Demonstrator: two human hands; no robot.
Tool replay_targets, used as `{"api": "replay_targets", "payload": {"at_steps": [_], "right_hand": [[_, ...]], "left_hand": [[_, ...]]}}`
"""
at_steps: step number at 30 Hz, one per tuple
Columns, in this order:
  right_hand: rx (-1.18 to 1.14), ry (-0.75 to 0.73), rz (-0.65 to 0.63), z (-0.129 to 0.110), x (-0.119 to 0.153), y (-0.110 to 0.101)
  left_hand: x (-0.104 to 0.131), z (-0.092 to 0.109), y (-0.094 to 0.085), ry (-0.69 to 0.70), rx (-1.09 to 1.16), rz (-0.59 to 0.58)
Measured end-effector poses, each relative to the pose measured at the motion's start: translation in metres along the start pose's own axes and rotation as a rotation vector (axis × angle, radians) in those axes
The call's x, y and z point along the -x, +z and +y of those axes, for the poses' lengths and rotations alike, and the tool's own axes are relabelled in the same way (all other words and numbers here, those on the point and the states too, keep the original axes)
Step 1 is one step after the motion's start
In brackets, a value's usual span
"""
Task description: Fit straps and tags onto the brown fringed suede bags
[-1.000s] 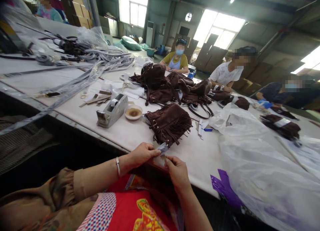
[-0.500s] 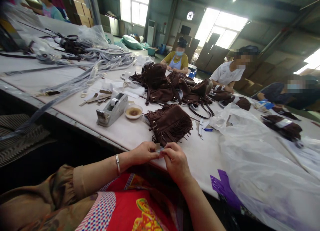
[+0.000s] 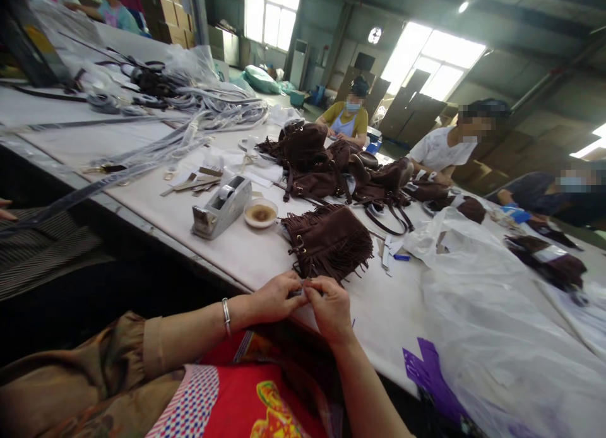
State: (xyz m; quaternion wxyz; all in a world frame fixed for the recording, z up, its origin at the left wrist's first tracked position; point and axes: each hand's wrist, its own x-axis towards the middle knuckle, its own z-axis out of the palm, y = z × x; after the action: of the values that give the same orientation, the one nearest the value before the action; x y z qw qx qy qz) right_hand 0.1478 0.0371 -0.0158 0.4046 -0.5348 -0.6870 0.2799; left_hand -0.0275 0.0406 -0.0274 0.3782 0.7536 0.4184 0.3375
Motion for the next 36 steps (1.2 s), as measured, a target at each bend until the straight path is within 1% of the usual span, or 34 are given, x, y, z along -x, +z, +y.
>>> {"api": "replay_targets", "payload": {"at_steps": [2,4,6,8,10,12,14,16,21,24,28,30,31,33,35,36], "right_hand": [[-0.024,0.023,-0.054,-0.003,-0.001,-0.004],[0.002,0.008,-0.093,-0.009,-0.004,-0.013],[0.086,-0.079,-0.089,-0.016,-0.009,-0.022],[0.192,-0.210,-0.089,-0.025,-0.016,-0.031],[0.295,-0.314,-0.151,-0.032,-0.022,-0.035],[0.401,-0.370,-0.240,-0.036,-0.026,-0.036],[0.499,-0.392,-0.333,-0.039,-0.030,-0.034],[0.573,-0.398,-0.398,-0.040,-0.033,-0.033],[0.658,-0.397,-0.481,-0.046,-0.042,-0.032],[0.722,-0.437,-0.475,-0.046,-0.042,-0.028],[0.890,-0.610,-0.357,-0.036,-0.029,-0.018],[0.923,-0.684,-0.318,-0.029,-0.020,-0.015],[0.916,-0.704,-0.322,-0.026,-0.016,-0.016],[0.862,-0.712,-0.379,-0.024,-0.010,-0.019],[0.752,-0.670,-0.450,-0.025,-0.010,-0.024],[0.678,-0.624,-0.470,-0.026,-0.011,-0.026]], "left_hand": [[-0.001,-0.001,0.003,-0.007,0.033,0.000],[-0.001,-0.001,0.004,-0.013,0.053,0.002],[-0.001,0.001,0.004,-0.013,0.051,0.007],[-0.001,0.003,0.004,-0.013,0.041,0.015],[-0.001,0.003,0.003,-0.020,0.033,0.020],[-0.001,0.002,0.003,-0.020,0.021,0.020],[-0.001,-0.001,0.004,-0.017,0.000,0.017],[-0.001,-0.004,0.005,-0.007,-0.015,0.017],[0.000,-0.006,0.007,-0.014,-0.038,0.012],[-0.001,-0.004,0.005,-0.048,-0.069,0.008],[-0.003,-0.003,0.005,-0.086,-0.076,0.009],[-0.004,-0.004,0.005,-0.094,-0.067,-0.008],[-0.004,-0.005,0.005,-0.096,-0.068,-0.018],[-0.004,-0.006,0.005,-0.099,-0.079,-0.032],[-0.004,-0.006,0.005,-0.093,-0.093,-0.034],[-0.004,-0.006,0.005,-0.088,-0.098,-0.033]]}}
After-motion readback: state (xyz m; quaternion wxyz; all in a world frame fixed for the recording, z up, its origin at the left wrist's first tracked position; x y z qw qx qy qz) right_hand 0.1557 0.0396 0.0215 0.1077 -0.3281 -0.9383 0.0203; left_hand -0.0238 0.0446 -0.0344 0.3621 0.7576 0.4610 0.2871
